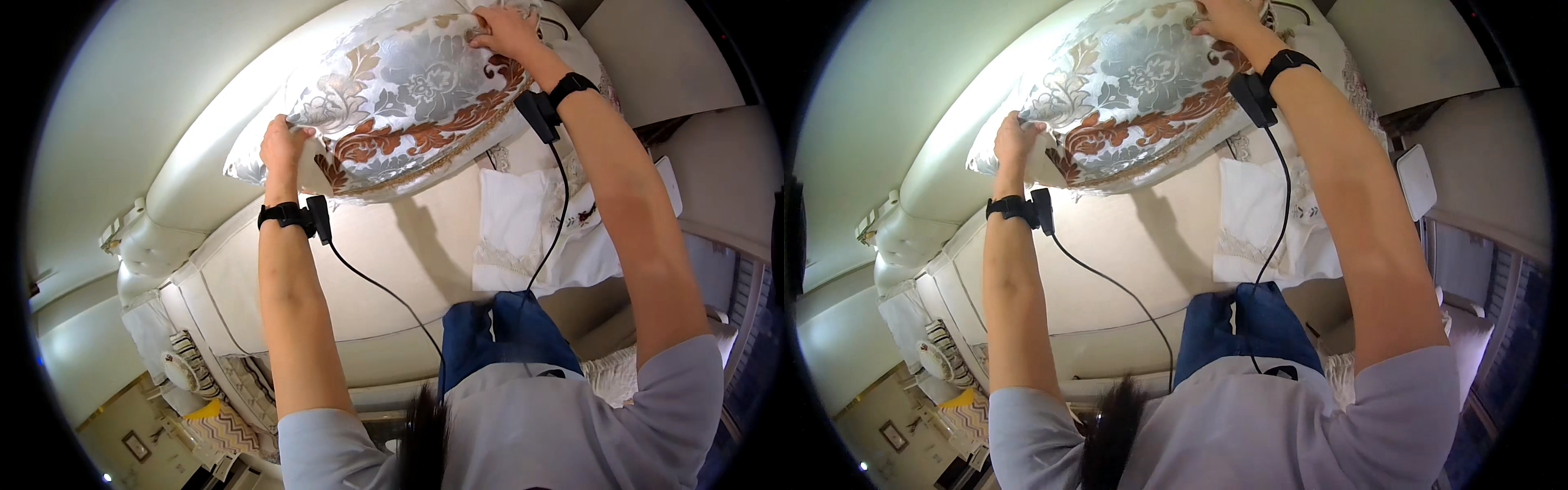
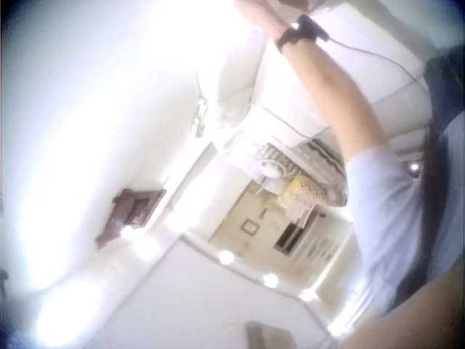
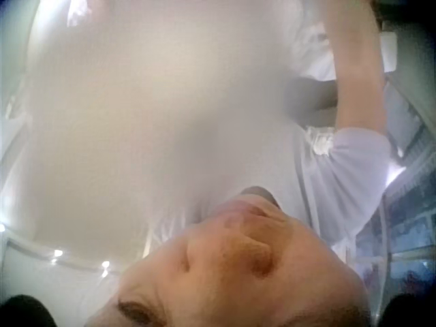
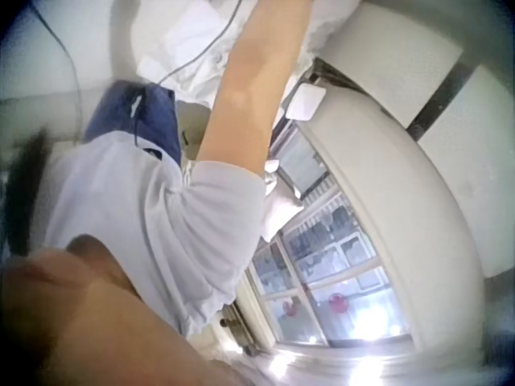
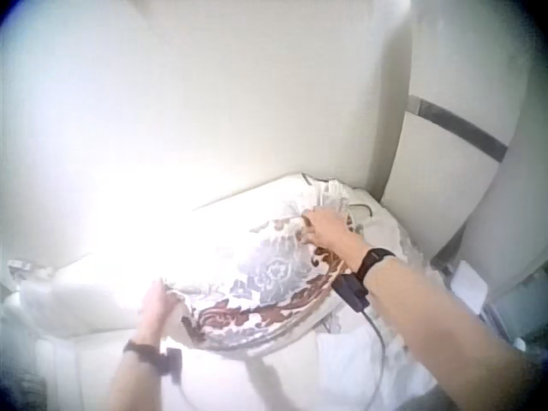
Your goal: The person wipes the surface of a white sofa and its headboard using a cloth, relocates several decorative pillows, and smooths out the fabric covers.
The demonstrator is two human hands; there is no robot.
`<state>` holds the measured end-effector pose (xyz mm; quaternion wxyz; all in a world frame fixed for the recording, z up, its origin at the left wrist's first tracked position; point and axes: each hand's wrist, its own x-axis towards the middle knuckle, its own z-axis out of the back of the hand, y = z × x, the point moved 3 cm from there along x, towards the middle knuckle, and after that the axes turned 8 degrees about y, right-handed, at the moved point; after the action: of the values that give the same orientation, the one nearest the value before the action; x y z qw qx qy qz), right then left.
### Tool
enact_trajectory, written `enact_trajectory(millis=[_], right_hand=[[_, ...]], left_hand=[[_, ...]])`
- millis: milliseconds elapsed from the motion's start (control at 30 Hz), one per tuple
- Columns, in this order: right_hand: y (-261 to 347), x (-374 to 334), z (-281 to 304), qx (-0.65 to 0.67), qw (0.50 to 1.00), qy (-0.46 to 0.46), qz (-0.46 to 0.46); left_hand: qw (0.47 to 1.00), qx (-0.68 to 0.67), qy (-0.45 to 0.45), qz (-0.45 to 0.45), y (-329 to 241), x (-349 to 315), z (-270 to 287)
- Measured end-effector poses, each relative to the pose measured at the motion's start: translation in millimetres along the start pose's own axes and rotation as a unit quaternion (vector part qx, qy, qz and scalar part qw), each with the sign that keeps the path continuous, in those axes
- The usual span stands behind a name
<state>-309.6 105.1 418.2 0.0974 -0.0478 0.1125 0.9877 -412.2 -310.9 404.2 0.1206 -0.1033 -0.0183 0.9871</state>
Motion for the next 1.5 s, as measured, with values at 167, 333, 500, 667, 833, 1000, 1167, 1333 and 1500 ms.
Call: enact_trajectory(millis=[167, 333, 500, 667, 833, 1000, 1167, 1333, 1500], right_hand=[[-14.4, -12.3, -15.3, 0.066, 0.98, -0.15, 0.114], [-25.3, -32.7, 28.9, 0.136, 0.959, -0.226, 0.105], [-40.0, -29.3, -2.4, 0.197, 0.966, -0.166, 0.017], [-15.6, -19.9, -29.2, 0.132, 0.973, -0.188, 0.004], [-16.4, -9.9, -5.0, 0.248, 0.956, -0.127, 0.096], [-21.9, 14.9, -34.6, 0.169, 0.978, -0.122, 0.005], [-23.7, 29.1, -69.2, 0.058, 0.984, -0.157, -0.057], [-31.3, 28.0, -69.3, 0.05, 0.969, -0.239, 0.028], [-23.0, 10.8, -66.1, 0.016, 0.958, -0.286, -0.004]], left_hand=[[0.988, -0.07, -0.139, -0.007, 15.7, -0.1, -1.3], [0.963, -0.063, -0.254, -0.071, -14.4, 3.0, 89.7], [0.949, -0.091, -0.295, -0.065, -26.4, 21.1, 78.6], [0.982, -0.049, -0.184, 0.017, -5.7, 33.4, 37.3], [0.982, -0.067, -0.172, 0.031, 23.4, 25.9, 60.1], [0.976, -0.115, -0.176, 0.048, 21.0, 39.9, 45.9], [0.992, -0.066, -0.094, 0.047, -16.6, 41.2, -0.6], [0.984, -0.093, -0.153, -0.026, 17.7, 41.0, -12.6], [0.973, -0.177, -0.143, -0.038, 21.6, 54.6, -18.2]])
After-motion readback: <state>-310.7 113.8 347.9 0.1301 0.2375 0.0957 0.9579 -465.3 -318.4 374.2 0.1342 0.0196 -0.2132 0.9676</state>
